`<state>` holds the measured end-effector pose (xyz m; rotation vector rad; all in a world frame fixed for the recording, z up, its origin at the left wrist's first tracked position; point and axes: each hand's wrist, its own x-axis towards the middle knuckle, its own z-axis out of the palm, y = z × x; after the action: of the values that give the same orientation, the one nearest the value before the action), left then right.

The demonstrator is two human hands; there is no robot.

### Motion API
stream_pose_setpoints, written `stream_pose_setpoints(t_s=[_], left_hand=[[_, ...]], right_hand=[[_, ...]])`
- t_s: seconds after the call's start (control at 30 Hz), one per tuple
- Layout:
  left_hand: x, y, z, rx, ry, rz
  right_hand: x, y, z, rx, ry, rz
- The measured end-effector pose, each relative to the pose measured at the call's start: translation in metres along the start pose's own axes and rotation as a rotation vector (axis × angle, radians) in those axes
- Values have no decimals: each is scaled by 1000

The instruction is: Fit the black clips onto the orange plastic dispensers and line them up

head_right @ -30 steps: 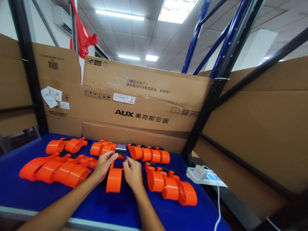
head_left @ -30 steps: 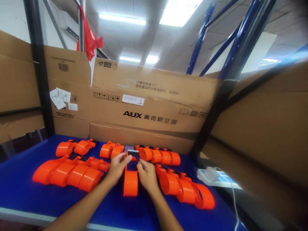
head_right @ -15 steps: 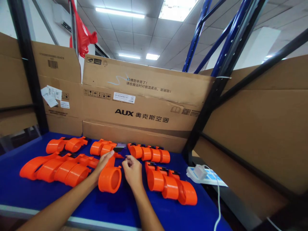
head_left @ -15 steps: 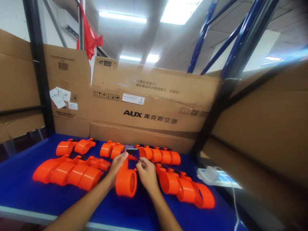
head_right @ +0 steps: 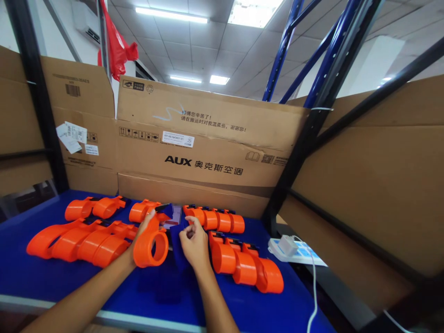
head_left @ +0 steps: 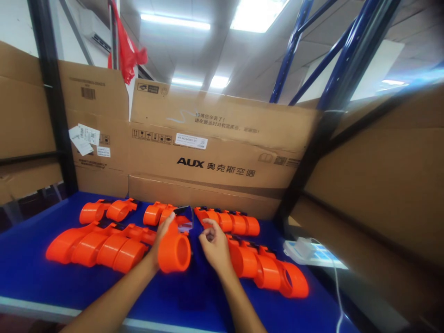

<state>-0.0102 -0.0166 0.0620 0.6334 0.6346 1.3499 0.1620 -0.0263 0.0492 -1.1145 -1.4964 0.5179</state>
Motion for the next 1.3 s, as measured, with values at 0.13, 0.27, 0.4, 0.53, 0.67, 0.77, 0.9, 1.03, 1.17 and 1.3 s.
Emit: stream_pose_setpoints(t_s=[0.13,0.27,0.4,0.53,0.67,0.77,0.9,1.03,1.17,1.3], left_hand=[[-1,-2,-2,15,71,58],[-2,-1,-2,19,72,115],[0,-3,-6,41,65,189],[3,-5,-8,33,74,205],[2,-5,-5,40,87,208],[1,-4,-4,76,104,217],[3,-5,-7,170,96,265],[5,-10,-8,278,66,300],[0,-13,-3,345,-61,323],[-10,-13,3,397,-195,323]], right_hand=[[0,-2,-8,-168,-155,-45],[-3,-6,-10,-292,-279,-62],[-6,-13,-10,-345,-417,-102],[-8,-19,-13,-439,-482,-140],[-8,-23,-16,-562,-454,-203],[-6,-25,-18,-560,-418,-270],[-4,-24,-18,-491,-274,-301],[-4,-22,-16,-366,-187,-270],[-7,-17,-12,-328,-171,-255],[-8,-12,-9,-300,-100,-254]])
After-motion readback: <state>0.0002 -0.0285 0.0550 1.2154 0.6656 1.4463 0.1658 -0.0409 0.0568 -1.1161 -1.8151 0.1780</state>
